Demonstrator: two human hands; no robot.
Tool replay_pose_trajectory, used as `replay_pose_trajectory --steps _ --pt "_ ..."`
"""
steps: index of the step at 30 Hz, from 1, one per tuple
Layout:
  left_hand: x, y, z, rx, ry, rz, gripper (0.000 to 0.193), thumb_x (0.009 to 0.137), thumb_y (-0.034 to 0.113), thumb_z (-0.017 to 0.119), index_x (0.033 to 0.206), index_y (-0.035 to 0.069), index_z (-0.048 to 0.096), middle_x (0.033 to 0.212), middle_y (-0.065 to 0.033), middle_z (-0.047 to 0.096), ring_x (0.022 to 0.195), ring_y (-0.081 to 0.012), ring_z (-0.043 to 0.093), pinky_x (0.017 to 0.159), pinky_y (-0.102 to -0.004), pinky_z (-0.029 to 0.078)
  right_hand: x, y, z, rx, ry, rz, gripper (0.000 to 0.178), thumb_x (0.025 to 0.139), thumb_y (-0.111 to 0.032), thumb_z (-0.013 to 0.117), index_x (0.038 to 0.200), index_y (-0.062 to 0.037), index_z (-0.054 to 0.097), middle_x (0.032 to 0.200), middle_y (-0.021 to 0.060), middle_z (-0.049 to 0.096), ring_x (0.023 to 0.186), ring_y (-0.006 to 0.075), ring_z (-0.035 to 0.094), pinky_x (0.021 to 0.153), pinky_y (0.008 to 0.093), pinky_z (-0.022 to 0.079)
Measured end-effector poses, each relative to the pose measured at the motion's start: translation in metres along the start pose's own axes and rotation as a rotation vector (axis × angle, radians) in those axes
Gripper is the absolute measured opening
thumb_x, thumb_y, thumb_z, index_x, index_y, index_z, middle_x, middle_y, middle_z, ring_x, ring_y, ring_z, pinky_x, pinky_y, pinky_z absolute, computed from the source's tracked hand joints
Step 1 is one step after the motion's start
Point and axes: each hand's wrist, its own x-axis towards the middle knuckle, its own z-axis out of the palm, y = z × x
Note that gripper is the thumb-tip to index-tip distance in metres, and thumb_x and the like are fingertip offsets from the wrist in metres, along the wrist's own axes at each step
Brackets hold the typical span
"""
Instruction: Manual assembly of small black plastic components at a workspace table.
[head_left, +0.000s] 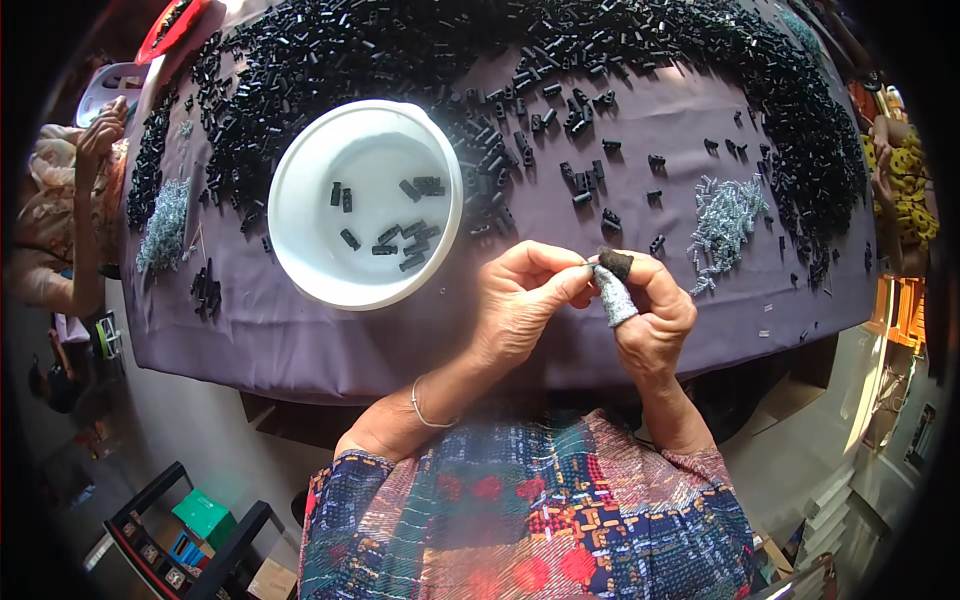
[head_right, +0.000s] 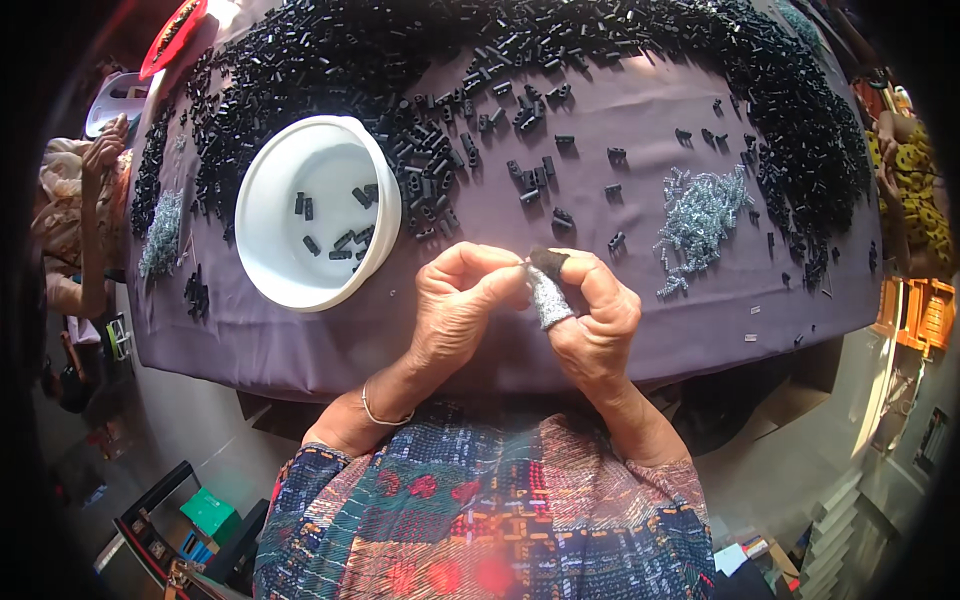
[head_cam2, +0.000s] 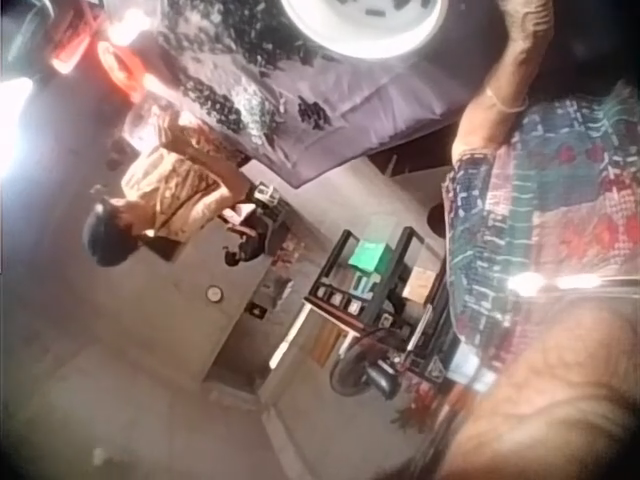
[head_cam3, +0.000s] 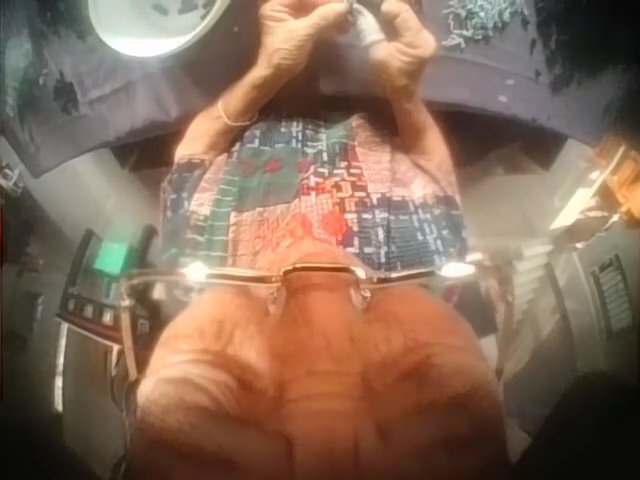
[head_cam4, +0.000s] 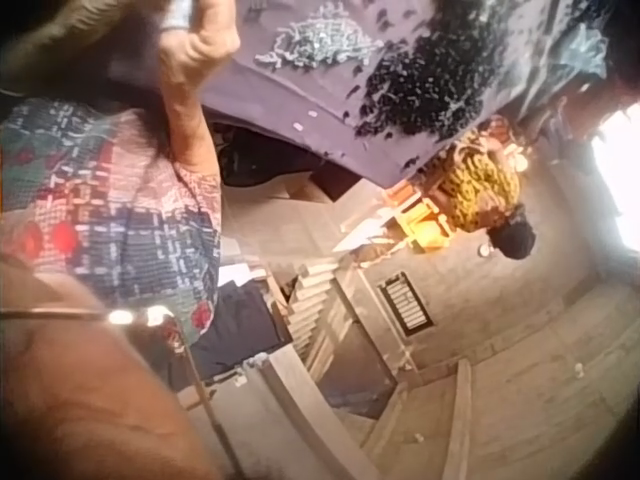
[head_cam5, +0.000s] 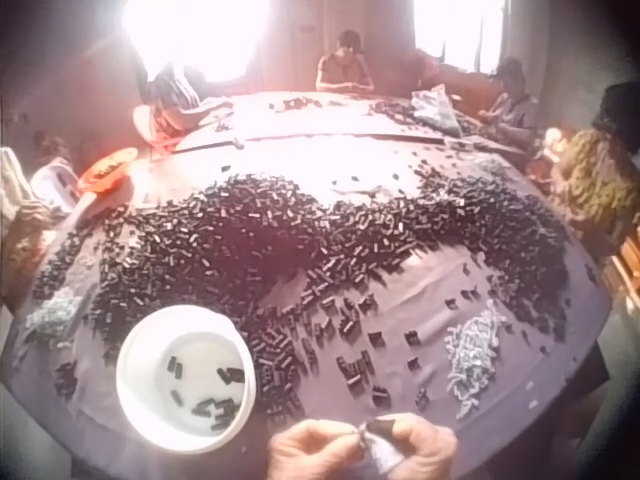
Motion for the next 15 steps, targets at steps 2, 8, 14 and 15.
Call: replay_pose_trajectory --steps 2,8,14,15 --pt "0.0011 -0.0017 -0.0001 -0.055 -0.003 -0.011 0.009 0.085 0.002 0.068 0.091 -0.001 0.062 0.087 -0.0115 0.068 0.075 -0.0148 0.064 0.068 -0.0268 0.053 0.0011 0.0 0.0022 -0.018 0.017 -0.033 0.028 0.071 0.014 0.061 0.095 0.0006 0.064 0.094 0.0092 0.068 0.076 0.0117 0.062 0.069 0.0241 0.05" --pt "-0.0016 -0.0008 0.0017 -0.13 0.015 -0.079 0.009 0.088 0.008 0.066 0.093 0.002 0.061 0.089 -0.0102 0.068 0.077 -0.016 0.066 0.069 -0.0293 0.054 0.0013 -0.0054 0.0008 0.005 0.001 -0.008 0.03 0.071 0.013 0.06 0.098 0.0016 0.064 0.094 0.0089 0.067 0.076 0.0124 0.063 0.065 0.0234 0.05" --pt "0.0005 -0.0008 0.0013 -0.343 0.018 -0.192 0.008 0.087 0.005 0.065 0.093 0.003 0.061 0.094 -0.0105 0.068 0.083 -0.018 0.066 0.072 -0.0315 0.055 0.0013 0.0004 -0.0011 -0.022 -0.008 -0.05 0.051 0.071 0.008 0.064 0.12 0.0011 0.053 0.1 0.01 0.065 0.085 0.0177 0.064 0.07 0.028 0.052" --pt "0.0012 -0.0006 0.0018 -0.342 0.018 -0.193 0.008 0.087 0.005 0.065 0.093 0.003 0.061 0.094 -0.0105 0.068 0.083 -0.018 0.066 0.072 -0.0315 0.055 0.0031 0.0007 -0.0013 -0.081 -0.042 -0.128 0.053 0.071 0.008 0.064 0.123 0.0009 0.051 0.104 0.0106 0.064 0.088 0.0183 0.064 0.07 0.0286 0.053"
